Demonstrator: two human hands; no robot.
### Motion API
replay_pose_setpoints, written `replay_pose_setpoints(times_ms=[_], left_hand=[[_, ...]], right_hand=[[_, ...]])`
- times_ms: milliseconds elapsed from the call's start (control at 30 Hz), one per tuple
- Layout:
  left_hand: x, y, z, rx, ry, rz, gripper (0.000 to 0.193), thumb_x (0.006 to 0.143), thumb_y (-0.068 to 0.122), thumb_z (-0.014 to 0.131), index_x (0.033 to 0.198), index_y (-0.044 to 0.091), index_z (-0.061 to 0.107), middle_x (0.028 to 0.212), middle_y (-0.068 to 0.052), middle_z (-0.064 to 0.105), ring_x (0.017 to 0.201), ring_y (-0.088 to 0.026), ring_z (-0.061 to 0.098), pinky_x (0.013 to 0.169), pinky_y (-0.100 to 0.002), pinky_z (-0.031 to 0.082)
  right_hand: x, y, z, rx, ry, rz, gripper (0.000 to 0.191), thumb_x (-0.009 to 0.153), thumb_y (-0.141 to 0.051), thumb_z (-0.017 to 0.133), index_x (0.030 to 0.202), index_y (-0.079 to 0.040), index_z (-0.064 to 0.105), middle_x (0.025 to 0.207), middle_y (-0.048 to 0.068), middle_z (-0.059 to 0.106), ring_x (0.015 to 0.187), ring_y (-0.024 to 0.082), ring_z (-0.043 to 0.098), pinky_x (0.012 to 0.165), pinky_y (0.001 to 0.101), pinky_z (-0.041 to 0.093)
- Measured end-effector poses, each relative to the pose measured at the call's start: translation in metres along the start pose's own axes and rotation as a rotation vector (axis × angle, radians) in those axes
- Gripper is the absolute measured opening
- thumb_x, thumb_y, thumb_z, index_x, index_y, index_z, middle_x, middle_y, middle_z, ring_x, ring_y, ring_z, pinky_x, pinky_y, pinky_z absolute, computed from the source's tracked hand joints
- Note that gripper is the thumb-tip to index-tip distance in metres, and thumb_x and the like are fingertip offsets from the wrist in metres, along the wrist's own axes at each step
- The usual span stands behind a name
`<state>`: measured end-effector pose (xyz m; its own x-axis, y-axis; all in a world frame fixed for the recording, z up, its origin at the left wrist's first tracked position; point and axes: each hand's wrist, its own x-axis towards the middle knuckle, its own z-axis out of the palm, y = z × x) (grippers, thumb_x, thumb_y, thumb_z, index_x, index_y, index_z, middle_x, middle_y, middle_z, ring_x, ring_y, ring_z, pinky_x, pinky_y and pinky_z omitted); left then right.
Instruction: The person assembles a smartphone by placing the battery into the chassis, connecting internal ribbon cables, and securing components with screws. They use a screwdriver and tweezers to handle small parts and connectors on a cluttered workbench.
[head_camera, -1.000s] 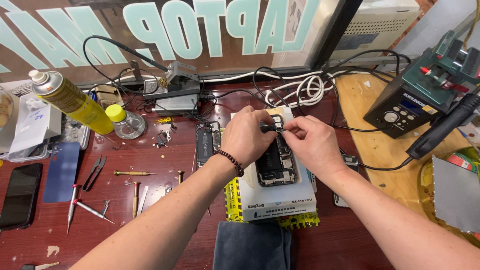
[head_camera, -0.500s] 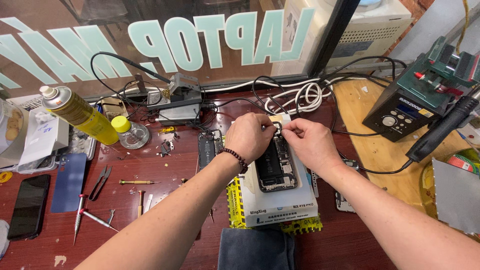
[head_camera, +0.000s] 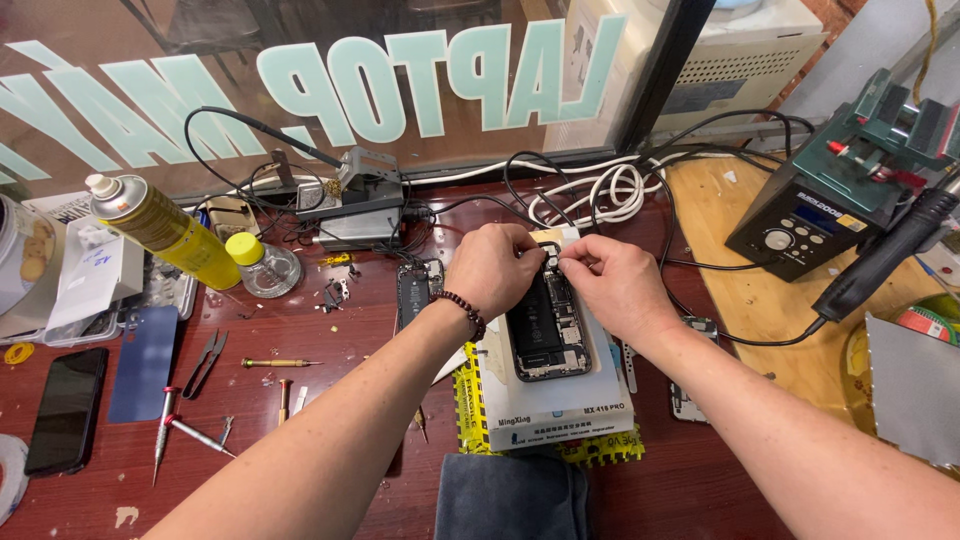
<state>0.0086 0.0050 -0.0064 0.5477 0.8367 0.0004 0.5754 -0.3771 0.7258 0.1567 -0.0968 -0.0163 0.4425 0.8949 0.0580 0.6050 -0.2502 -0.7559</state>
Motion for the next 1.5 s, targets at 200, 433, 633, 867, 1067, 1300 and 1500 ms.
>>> replay_pose_setpoints(times_ms=[200, 433, 633, 867, 1067, 1300, 1500], left_hand=[[-0.001, -0.002, -0.001, -0.019, -0.003, 0.003, 0.026, 0.084, 0.028, 0.071, 0.098, 0.008, 0.079, 0.091, -0.019, 0.076, 0.088, -0.033, 0.075, 0.082, -0.042, 0.059], [0.000, -0.013, 0.002, -0.095, 0.067, 0.064, 0.024, 0.084, 0.026, 0.073, 0.095, 0.007, 0.080, 0.087, -0.014, 0.078, 0.080, -0.025, 0.076, 0.075, -0.037, 0.059], [-0.019, -0.051, -0.016, -0.601, 0.075, -0.336, 0.019, 0.090, 0.020, 0.072, 0.092, 0.001, 0.076, 0.075, -0.003, 0.071, 0.061, -0.011, 0.064, 0.055, -0.028, 0.054], [-0.056, -0.063, -0.001, -0.810, -0.024, -0.517, 0.013, 0.090, 0.014, 0.071, 0.091, 0.001, 0.073, 0.075, -0.003, 0.069, 0.057, -0.011, 0.061, 0.052, -0.027, 0.053], [-0.075, -0.051, -0.004, -0.860, -0.023, -0.532, 0.009, 0.087, 0.009, 0.074, 0.092, 0.003, 0.071, 0.075, -0.005, 0.071, 0.056, -0.011, 0.061, 0.053, -0.027, 0.054], [-0.083, -0.053, -0.008, -0.882, -0.010, -0.548, 0.018, 0.093, 0.021, 0.070, 0.089, 0.003, 0.068, 0.075, -0.006, 0.069, 0.056, -0.012, 0.061, 0.052, -0.028, 0.052], [-0.094, -0.080, -0.011, -0.880, -0.058, -0.573, 0.017, 0.093, 0.021, 0.068, 0.089, 0.005, 0.070, 0.078, -0.005, 0.071, 0.059, -0.011, 0.063, 0.054, -0.028, 0.054]], right_hand=[[-0.002, -0.003, -0.003, -0.002, -0.019, 0.019, 0.018, 0.090, -0.022, 0.070, 0.102, -0.009, 0.076, 0.080, 0.008, 0.079, 0.070, 0.014, 0.075, 0.067, 0.0299, 0.057], [-0.002, -0.004, -0.003, -0.033, -0.022, 0.031, 0.019, 0.091, -0.022, 0.071, 0.103, -0.009, 0.077, 0.083, 0.008, 0.079, 0.073, 0.013, 0.076, 0.070, 0.0297, 0.057], [-0.005, -0.008, -0.010, 0.078, 0.057, -0.043, 0.021, 0.088, -0.014, 0.071, 0.107, -0.006, 0.076, 0.090, 0.005, 0.080, 0.078, 0.011, 0.075, 0.071, 0.0269, 0.058], [-0.003, -0.034, -0.013, 0.300, -0.042, 0.085, 0.016, 0.095, -0.016, 0.071, 0.101, -0.002, 0.077, 0.077, 0.003, 0.072, 0.063, 0.009, 0.061, 0.058, 0.0274, 0.052], [-0.012, -0.062, -0.006, 0.319, -0.126, -0.110, 0.020, 0.091, -0.016, 0.067, 0.107, -0.006, 0.074, 0.078, -0.001, 0.074, 0.065, 0.004, 0.064, 0.060, 0.0229, 0.054], [-0.017, -0.089, 0.027, 0.329, -0.349, -0.024, 0.023, 0.093, -0.019, 0.067, 0.109, -0.005, 0.076, 0.079, 0.007, 0.075, 0.064, 0.011, 0.065, 0.059, 0.0278, 0.054], [-0.026, -0.084, 0.069, 0.302, -0.400, -0.009, 0.026, 0.086, -0.011, 0.068, 0.110, -0.004, 0.076, 0.092, 0.002, 0.079, 0.083, 0.009, 0.073, 0.074, 0.0260, 0.058]])
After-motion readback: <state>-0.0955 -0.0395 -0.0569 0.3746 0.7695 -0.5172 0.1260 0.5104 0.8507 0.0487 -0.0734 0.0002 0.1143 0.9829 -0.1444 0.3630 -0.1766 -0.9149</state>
